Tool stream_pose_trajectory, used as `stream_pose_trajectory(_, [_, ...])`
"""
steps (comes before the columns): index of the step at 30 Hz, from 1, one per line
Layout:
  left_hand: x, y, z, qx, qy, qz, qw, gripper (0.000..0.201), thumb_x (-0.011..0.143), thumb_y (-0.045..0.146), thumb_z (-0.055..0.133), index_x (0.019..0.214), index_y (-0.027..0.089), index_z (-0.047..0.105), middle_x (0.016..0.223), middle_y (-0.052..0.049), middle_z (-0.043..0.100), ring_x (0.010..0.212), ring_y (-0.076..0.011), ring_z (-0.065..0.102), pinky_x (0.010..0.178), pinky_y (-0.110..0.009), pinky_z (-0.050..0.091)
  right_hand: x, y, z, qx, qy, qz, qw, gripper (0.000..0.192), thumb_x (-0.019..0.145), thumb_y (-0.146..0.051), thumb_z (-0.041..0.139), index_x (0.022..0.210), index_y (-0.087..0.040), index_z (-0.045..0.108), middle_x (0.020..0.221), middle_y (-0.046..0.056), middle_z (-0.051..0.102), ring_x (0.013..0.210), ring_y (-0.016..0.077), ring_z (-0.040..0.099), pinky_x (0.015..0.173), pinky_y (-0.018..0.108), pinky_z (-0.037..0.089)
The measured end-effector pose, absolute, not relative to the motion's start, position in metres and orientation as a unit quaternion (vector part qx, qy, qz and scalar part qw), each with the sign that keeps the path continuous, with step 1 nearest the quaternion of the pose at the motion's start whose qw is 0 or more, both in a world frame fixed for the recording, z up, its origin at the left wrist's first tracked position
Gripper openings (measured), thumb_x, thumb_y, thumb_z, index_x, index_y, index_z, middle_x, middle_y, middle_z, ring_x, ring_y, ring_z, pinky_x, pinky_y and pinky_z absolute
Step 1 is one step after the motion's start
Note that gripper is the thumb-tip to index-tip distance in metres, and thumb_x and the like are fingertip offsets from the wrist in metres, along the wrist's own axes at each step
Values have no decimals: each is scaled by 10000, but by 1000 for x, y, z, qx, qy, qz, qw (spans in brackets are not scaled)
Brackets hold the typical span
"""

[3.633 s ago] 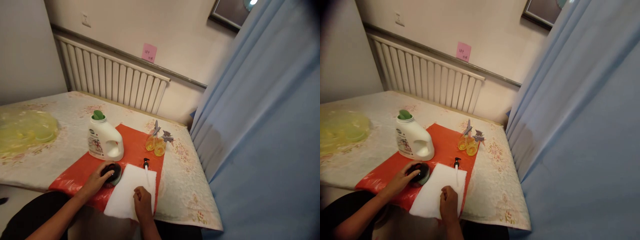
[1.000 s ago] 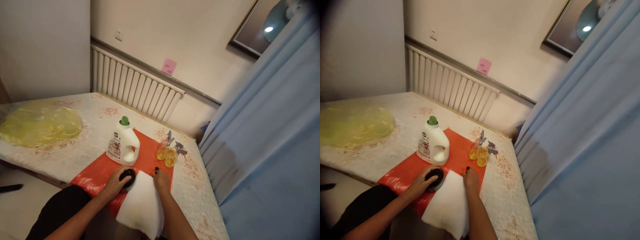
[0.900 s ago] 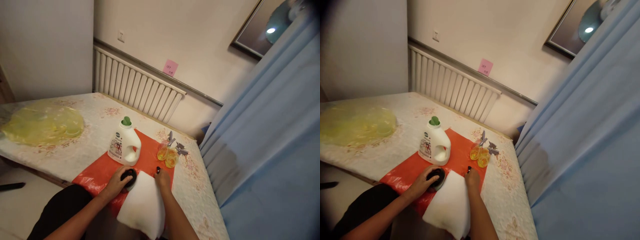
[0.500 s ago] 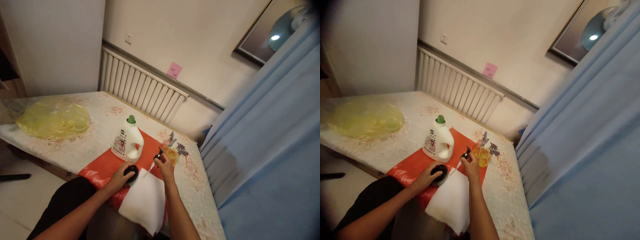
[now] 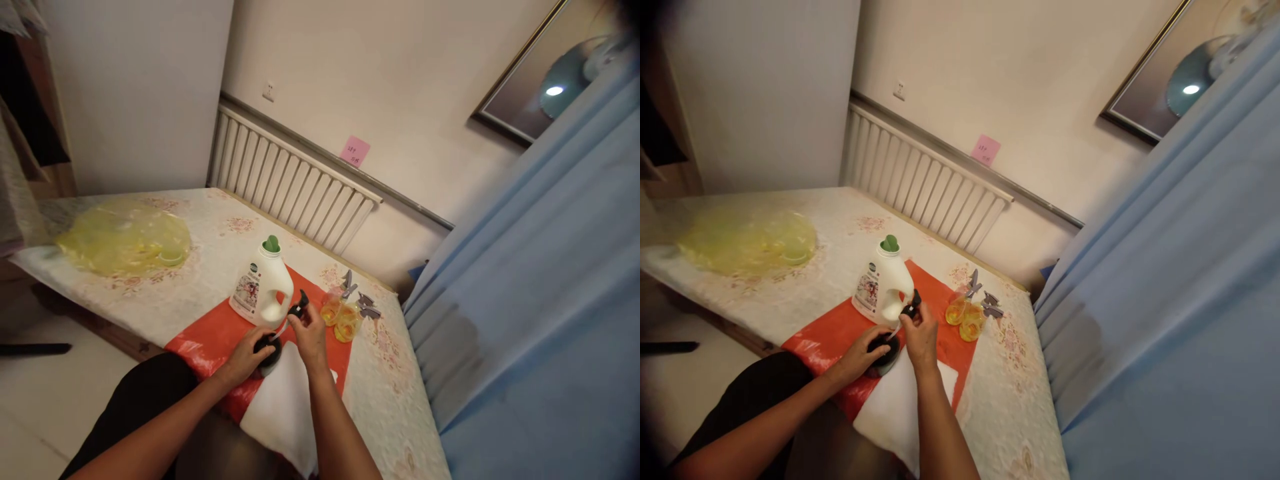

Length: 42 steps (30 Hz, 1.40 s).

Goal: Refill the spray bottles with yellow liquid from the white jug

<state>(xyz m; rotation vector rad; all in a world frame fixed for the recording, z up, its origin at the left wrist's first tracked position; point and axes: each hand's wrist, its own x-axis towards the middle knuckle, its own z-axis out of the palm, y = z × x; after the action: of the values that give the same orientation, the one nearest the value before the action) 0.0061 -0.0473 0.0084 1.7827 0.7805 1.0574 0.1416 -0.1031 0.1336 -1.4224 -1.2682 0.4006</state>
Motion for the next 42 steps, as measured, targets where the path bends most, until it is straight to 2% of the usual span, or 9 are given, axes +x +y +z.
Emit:
stream_pose_trajectory(6, [5, -48, 9, 719, 300, 431, 455, 284, 780, 275, 609, 1047, 195, 659, 1103, -85, 671, 1082, -265, 584, 1021, -437, 425, 138, -103, 101, -628, -568, 194, 495, 301, 768, -224, 581, 1051, -200, 682, 825, -10, 687, 708, 153, 584, 688, 251, 476])
stream_pose_trajectory(11, [6, -48, 9, 713, 299, 438, 458, 309, 793, 294, 611, 1083, 197, 651, 1139, -91, 670, 1105, -272, 580, 1032, -452, 426, 137, -105, 77, -638, -597, 184, 450, 297, 731, -177, 618, 1007, -217, 721, 850, 0, 689, 769, 168, 599, 743, 265, 479])
stream_pose_trajectory(15, [6, -48, 7, 710, 300, 444, 458, 337, 796, 294, 613, 1116, 194, 650, 1169, -96, 669, 1130, -275, 578, 1042, -451, 422, 136, -107, 70, -639, -601, 193, 439, 339, 733, -148, 602, 1046, -210, 717, 899, 13, 703, 789, 172, 613, 761, 271, 480])
stream_pose_trajectory(20, [7, -47, 3, 710, 296, 452, 452, 370, 784, 273, 621, 1142, 185, 644, 1187, -97, 664, 1136, -267, 579, 1047, -438, 417, 141, -108, 70, -638, -614, 200, 420, 319, 749, -137, 580, 1022, -211, 728, 848, 5, 700, 767, 169, 619, 733, 261, 474])
stream_pose_trajectory(25, [9, -48, 4, 710, 304, 455, 443, 339, 775, 249, 615, 1104, 175, 645, 1134, -96, 674, 1095, -263, 590, 1012, -429, 437, 140, -106, 73, -647, -612, 185, 417, 265, 727, -128, 602, 955, -192, 720, 821, 7, 697, 748, 168, 618, 712, 257, 468])
stream_pose_trajectory(30, [9, -50, 8, 714, 307, 454, 436, 339, 747, 210, 596, 1080, 178, 650, 1097, -85, 686, 1062, -257, 605, 996, -416, 448, 133, -104, 71, -679, -582, 148, 423, 96, 683, -175, 662, 776, -197, 663, 692, -20, 635, 641, 158, 562, 628, 252, 444])
stream_pose_trajectory(37, [9, -50, 6, 721, 310, 452, 424, 334, 784, 254, 577, 1105, 201, 654, 1142, -91, 683, 1119, -276, 586, 1036, -440, 430, 115, -99, 61, -737, -501, 93, 445, 216, 635, -258, 712, 818, -194, 617, 716, -2, 632, 665, 180, 575, 674, 292, 473])
stream_pose_trajectory(42, [8, -48, 7, 729, 306, 449, 415, 313, 799, 282, 561, 1081, 200, 670, 1134, -91, 688, 1111, -279, 595, 1028, -424, 445, 113, -100, 59, -745, -484, 89, 450, 223, 633, -266, 731, 806, -188, 615, 717, 0, 616, 655, 177, 564, 663, 292, 473])
